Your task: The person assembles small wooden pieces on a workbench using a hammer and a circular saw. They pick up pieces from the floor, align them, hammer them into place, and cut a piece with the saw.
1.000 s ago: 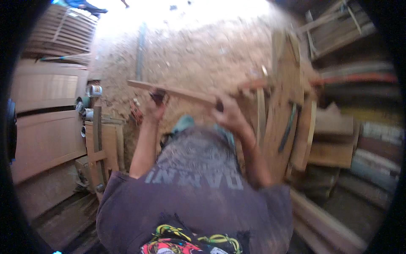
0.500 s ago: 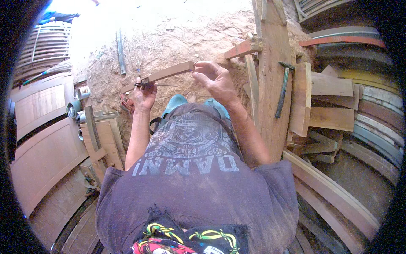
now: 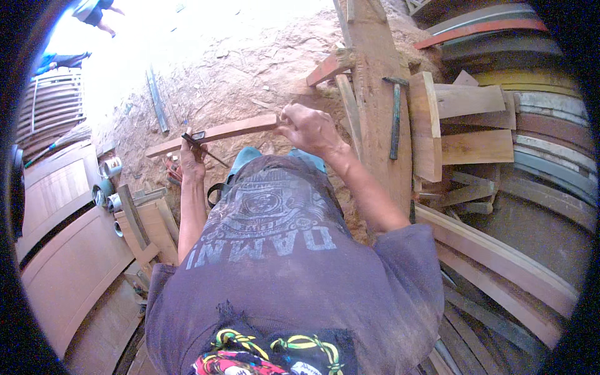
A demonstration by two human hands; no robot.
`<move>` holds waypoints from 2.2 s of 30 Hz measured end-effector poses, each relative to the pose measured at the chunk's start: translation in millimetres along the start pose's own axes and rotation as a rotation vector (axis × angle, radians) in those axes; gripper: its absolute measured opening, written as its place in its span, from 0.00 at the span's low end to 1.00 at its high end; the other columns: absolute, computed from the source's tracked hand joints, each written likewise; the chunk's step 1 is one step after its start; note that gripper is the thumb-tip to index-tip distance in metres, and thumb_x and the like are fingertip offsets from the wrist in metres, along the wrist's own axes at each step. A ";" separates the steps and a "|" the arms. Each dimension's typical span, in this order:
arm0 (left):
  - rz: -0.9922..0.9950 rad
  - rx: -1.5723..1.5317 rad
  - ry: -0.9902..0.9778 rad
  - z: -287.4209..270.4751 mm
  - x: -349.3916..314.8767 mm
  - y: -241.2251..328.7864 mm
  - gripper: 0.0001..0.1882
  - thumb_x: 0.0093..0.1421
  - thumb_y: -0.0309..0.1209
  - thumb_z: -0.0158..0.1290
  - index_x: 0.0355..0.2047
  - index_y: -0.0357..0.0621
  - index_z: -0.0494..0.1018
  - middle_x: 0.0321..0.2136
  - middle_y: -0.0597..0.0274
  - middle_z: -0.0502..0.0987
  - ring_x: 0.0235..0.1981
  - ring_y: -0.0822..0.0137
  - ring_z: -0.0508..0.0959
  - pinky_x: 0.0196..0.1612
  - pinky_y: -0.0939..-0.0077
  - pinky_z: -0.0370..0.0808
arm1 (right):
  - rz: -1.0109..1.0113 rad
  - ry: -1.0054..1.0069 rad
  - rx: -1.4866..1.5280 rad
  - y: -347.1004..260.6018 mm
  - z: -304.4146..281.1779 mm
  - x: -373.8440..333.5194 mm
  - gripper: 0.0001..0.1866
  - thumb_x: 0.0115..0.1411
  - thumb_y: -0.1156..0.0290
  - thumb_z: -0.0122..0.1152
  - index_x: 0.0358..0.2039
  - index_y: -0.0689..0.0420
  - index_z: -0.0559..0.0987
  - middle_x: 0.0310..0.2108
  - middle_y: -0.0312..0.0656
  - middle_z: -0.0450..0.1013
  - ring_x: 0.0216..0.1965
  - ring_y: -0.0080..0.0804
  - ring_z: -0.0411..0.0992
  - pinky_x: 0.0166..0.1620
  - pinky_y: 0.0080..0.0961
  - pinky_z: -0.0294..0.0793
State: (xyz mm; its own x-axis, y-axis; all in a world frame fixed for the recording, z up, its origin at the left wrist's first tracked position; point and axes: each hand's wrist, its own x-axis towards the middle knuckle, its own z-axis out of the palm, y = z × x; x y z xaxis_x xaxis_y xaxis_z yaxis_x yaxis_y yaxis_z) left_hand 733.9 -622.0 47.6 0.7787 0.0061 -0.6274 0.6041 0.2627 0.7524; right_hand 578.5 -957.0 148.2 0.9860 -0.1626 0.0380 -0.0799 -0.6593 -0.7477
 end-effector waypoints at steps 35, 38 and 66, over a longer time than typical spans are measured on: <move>0.164 0.149 0.040 74.5 -27.9 31.0 0.15 0.63 0.44 0.65 0.33 0.46 0.79 0.23 0.69 0.76 0.14 0.75 0.73 0.15 0.78 0.71 | 0.225 -0.009 0.247 51.0 39.8 -7.7 0.09 0.68 0.66 0.64 0.40 0.59 0.80 0.28 0.46 0.79 0.30 0.36 0.80 0.35 0.34 0.76; 0.228 0.030 0.016 59.9 12.6 11.6 0.12 0.66 0.40 0.59 0.37 0.44 0.81 0.25 0.65 0.79 0.21 0.71 0.77 0.22 0.76 0.75 | 0.349 -0.021 0.661 57.1 30.4 -1.2 0.09 0.72 0.66 0.61 0.42 0.59 0.81 0.33 0.34 0.78 0.35 0.22 0.75 0.41 0.23 0.75; 0.336 0.129 -0.301 91.9 -38.2 71.0 0.22 0.74 0.52 0.50 0.40 0.44 0.76 0.29 0.63 0.81 0.26 0.73 0.79 0.26 0.76 0.76 | 0.578 0.330 0.648 33.4 19.9 -0.7 0.19 0.74 0.61 0.59 0.58 0.59 0.79 0.44 0.40 0.78 0.40 0.26 0.77 0.41 0.25 0.78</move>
State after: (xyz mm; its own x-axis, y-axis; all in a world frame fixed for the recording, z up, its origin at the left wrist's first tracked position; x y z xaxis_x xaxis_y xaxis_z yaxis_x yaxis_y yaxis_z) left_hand 762.6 -692.3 143.5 0.9377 -0.2145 -0.2733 0.3116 0.1717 0.9345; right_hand 578.0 -964.3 110.0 0.7191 -0.6042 -0.3432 -0.3501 0.1116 -0.9300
